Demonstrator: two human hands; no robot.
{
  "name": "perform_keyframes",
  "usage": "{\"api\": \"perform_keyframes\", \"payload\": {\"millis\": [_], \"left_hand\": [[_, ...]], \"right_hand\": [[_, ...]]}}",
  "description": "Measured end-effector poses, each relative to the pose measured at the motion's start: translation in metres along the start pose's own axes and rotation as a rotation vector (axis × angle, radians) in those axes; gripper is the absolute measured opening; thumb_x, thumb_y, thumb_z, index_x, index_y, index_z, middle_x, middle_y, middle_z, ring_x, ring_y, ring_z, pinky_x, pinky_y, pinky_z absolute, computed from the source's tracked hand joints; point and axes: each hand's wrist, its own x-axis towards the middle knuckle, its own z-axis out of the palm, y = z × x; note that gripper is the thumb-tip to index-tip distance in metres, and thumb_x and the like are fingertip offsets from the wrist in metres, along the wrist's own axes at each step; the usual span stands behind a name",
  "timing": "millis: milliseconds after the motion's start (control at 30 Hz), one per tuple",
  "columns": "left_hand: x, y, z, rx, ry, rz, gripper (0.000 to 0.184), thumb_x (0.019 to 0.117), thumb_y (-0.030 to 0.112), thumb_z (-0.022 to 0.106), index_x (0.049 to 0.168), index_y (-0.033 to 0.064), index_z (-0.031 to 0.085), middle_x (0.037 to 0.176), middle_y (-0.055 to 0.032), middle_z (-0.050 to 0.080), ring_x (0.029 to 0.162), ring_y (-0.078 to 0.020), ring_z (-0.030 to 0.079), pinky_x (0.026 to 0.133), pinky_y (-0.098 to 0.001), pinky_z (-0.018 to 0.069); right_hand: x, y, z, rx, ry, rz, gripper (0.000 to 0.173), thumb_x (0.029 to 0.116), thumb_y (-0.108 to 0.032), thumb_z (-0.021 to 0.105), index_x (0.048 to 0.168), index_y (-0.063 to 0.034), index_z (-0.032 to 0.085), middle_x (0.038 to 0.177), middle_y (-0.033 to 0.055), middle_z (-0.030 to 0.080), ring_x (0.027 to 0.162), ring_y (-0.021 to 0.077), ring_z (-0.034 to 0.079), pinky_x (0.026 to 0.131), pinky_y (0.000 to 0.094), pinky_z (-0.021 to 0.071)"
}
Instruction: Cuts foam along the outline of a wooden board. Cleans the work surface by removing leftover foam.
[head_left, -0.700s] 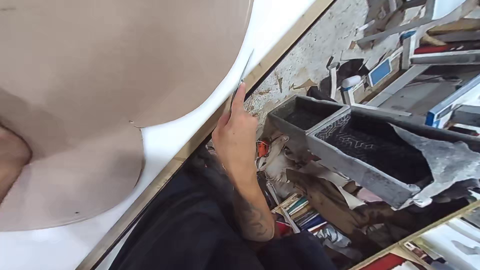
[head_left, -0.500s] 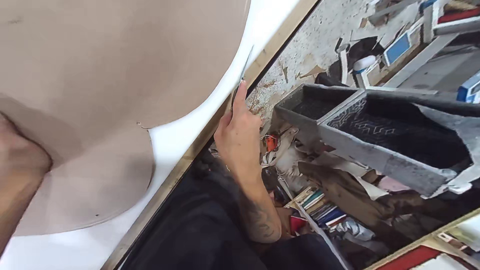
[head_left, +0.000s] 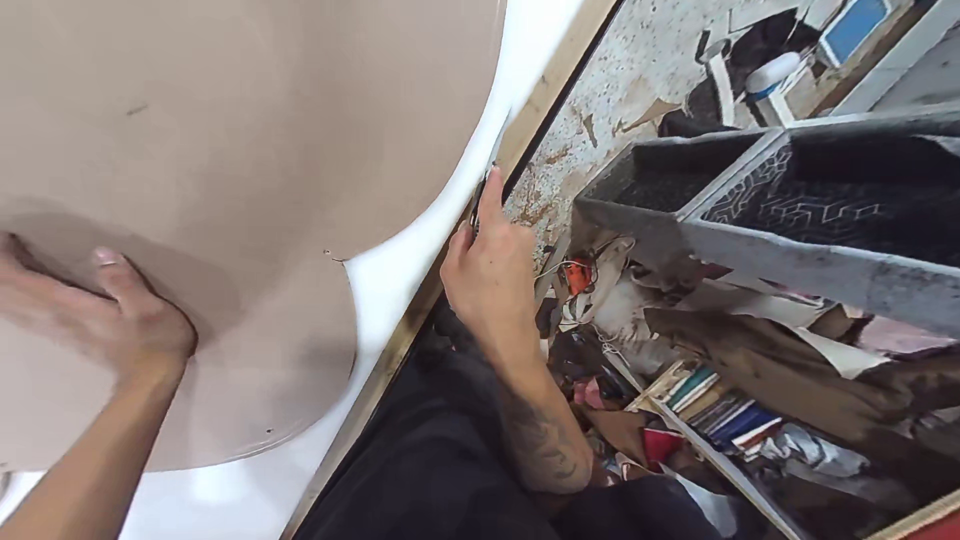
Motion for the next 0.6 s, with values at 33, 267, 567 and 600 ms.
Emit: {"api": "perform_keyframes", "payload": {"millis": [33, 267, 567, 600], "left_hand": [[0.0, 0.002, -0.001, -0.004, 0.01, 0.016, 0.077, 0.1058, 0.057, 0.036, 0.161, 0.0055, 0.026, 0.165, -0.0156, 0.032, 0.154, -0.0231, 0.028, 0.128, -0.041, 0.0179], [0.001, 0.002, -0.001, -0.025, -0.01, -0.043, 0.082, 0.1038, 0.061, 0.038, 0.162, 0.0047, 0.023, 0.166, -0.0152, 0.029, 0.154, -0.0226, 0.027, 0.128, -0.0411, 0.0181], [0.005, 0.001, -0.004, -0.005, 0.07, 0.116, 0.074, 0.1044, 0.053, 0.044, 0.161, 0.0076, 0.029, 0.164, -0.0141, 0.034, 0.153, -0.024, 0.029, 0.127, -0.0424, 0.0204], [0.006, 0.002, -0.005, -0.011, 0.081, 0.15, 0.073, 0.1045, 0.051, 0.045, 0.16, 0.0062, 0.03, 0.164, -0.0153, 0.033, 0.153, -0.0258, 0.028, 0.127, -0.043, 0.0203]], "right_hand": [[-0.001, -0.001, 0.002, -0.027, 0.002, 0.005, 0.069, 0.1008, -0.015, 0.053, 0.163, -0.0028, 0.025, 0.065, 0.0026, 0.061, 0.052, 0.0127, 0.062, 0.05, 0.0317, 0.0552], [-0.012, -0.006, 0.016, -0.074, 0.053, 0.0, 0.068, 0.0995, -0.014, 0.053, 0.161, -0.0006, 0.028, 0.065, 0.0031, 0.06, 0.054, 0.0157, 0.061, 0.051, 0.0334, 0.053], [-0.03, -0.017, 0.027, 0.095, 0.023, 0.045, 0.07, 0.0986, -0.013, 0.054, 0.161, 0.0006, 0.027, 0.065, 0.0015, 0.061, 0.051, 0.011, 0.061, 0.05, 0.0307, 0.0556], [-0.033, -0.018, 0.029, 0.103, 0.019, 0.053, 0.07, 0.0989, -0.014, 0.053, 0.162, 0.0001, 0.026, 0.065, 0.0016, 0.061, 0.052, 0.0118, 0.06, 0.05, 0.0313, 0.0545]]}}
